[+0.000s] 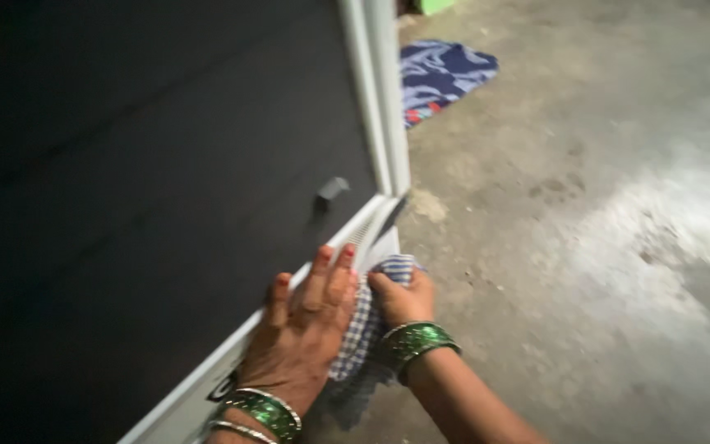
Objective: The person wipes the exterior surfaces of an air cooler using a cloth, covering both the front grill and the side panels.
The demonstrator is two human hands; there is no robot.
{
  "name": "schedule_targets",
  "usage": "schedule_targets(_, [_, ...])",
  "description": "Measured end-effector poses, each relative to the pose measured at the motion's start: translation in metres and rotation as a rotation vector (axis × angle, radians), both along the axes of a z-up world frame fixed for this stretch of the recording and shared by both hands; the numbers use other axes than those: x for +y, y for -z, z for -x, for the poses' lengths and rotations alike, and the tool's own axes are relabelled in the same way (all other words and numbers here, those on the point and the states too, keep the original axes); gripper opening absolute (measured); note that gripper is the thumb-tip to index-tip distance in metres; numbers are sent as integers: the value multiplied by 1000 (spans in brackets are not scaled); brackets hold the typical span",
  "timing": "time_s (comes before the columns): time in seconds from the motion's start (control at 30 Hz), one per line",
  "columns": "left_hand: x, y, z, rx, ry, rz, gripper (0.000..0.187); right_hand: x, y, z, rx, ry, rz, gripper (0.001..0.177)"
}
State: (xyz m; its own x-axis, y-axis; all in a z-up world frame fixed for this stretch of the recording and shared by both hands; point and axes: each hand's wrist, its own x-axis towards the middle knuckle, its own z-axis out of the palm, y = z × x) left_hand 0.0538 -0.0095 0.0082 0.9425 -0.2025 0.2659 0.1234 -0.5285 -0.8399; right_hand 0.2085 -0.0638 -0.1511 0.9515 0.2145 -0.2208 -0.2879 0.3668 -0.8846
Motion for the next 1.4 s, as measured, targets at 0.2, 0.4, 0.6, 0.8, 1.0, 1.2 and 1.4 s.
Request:
schedule_targets(0.2, [-7,-3,-4,34,-1,95,61,-1,49,-7,184,-96,361,28])
schedule_targets(0.4, [-5,0,1,-73,49,51,49,-6,1,-5,132,-102,-24,21])
schedule_targets(0.6, [-2,-1,2,-80,54,9,49,4,23,-6,182,-51,-16,24])
schedule_targets(0.8, [-5,-3,1,-80,75,33,50,-6,29,-12,268,-184,315,27])
schedule_targets(1.0, [-1,3,1,-85,85,40,46,-23,-37,-9,171,-199,-58,21])
schedule_targets(1.2, [-3,4,0,-43,47,21,51,3,38,-3,129,-17,553,32])
schedule_targets(1.4, [-8,-3,2,-2,47,103,55,6,79,36,108,-88,560,42])
